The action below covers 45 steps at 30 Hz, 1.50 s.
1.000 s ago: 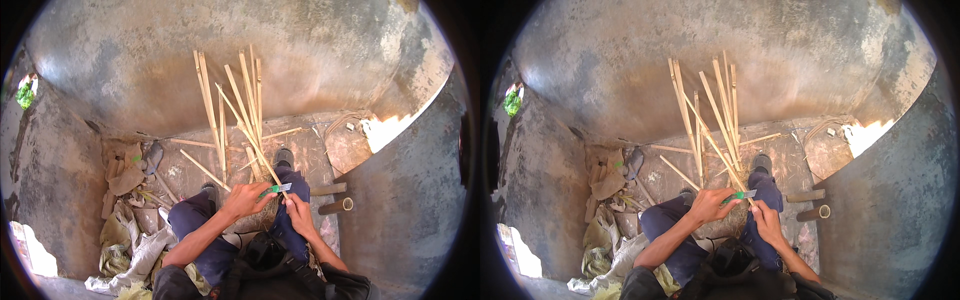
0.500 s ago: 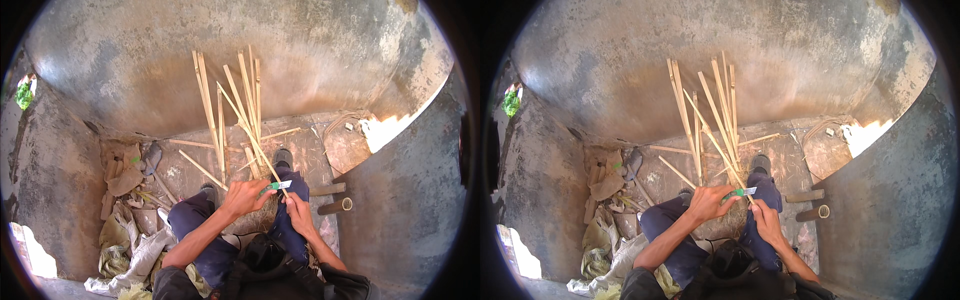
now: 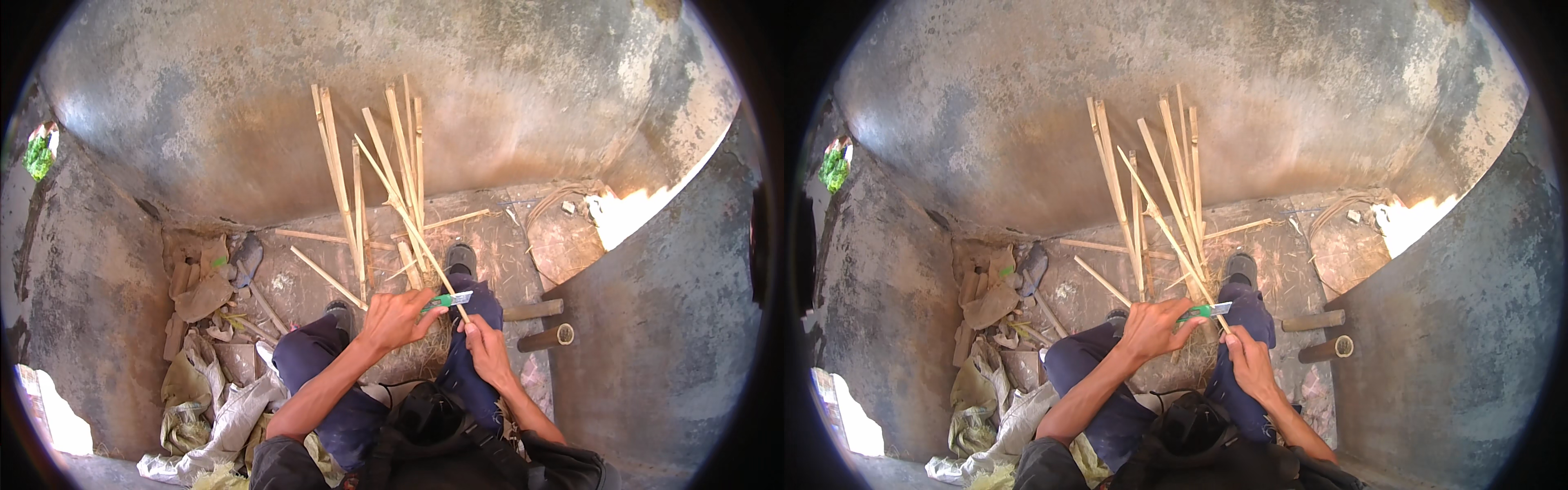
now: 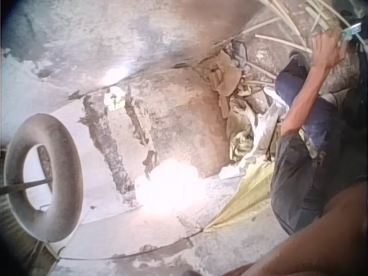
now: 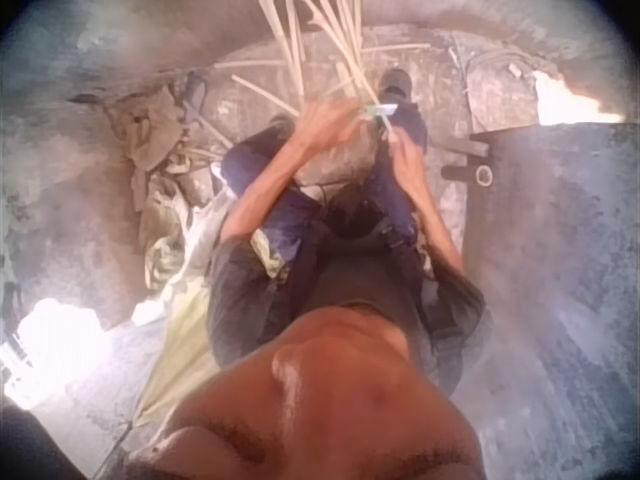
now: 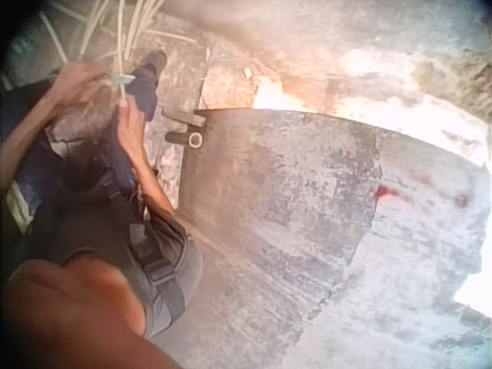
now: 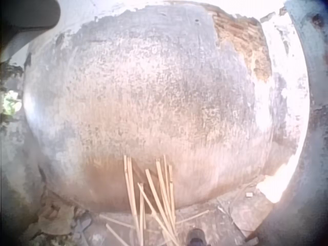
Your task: The person uses a small green knife to shave thin strips from pieces of bamboo while sitting on the floor.
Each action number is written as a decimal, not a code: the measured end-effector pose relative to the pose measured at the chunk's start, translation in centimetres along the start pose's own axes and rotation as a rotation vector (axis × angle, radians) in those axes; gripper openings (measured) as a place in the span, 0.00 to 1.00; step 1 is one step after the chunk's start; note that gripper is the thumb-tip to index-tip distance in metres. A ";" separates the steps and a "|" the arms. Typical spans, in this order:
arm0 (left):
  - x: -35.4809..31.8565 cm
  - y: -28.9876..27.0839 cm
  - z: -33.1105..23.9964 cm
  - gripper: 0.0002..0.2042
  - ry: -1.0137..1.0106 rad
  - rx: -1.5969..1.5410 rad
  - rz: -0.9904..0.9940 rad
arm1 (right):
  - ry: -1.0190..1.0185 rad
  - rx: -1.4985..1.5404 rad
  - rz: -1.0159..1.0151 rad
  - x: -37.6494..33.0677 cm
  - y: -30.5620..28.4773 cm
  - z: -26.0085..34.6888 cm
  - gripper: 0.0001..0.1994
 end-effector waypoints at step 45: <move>4.1 -5.2 8.1 0.19 -0.311 -0.132 -0.144 | 0.031 0.008 0.056 -0.7 -0.9 -0.2 0.15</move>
Point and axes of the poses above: each hand's wrist, its own x-axis towards the middle knuckle, its own y-axis out of the palm, z = x × y, the point moved 1 cm from there along x, towards the middle knuckle, and after that the axes turned 2 degrees about z, right-handed, at the moved point
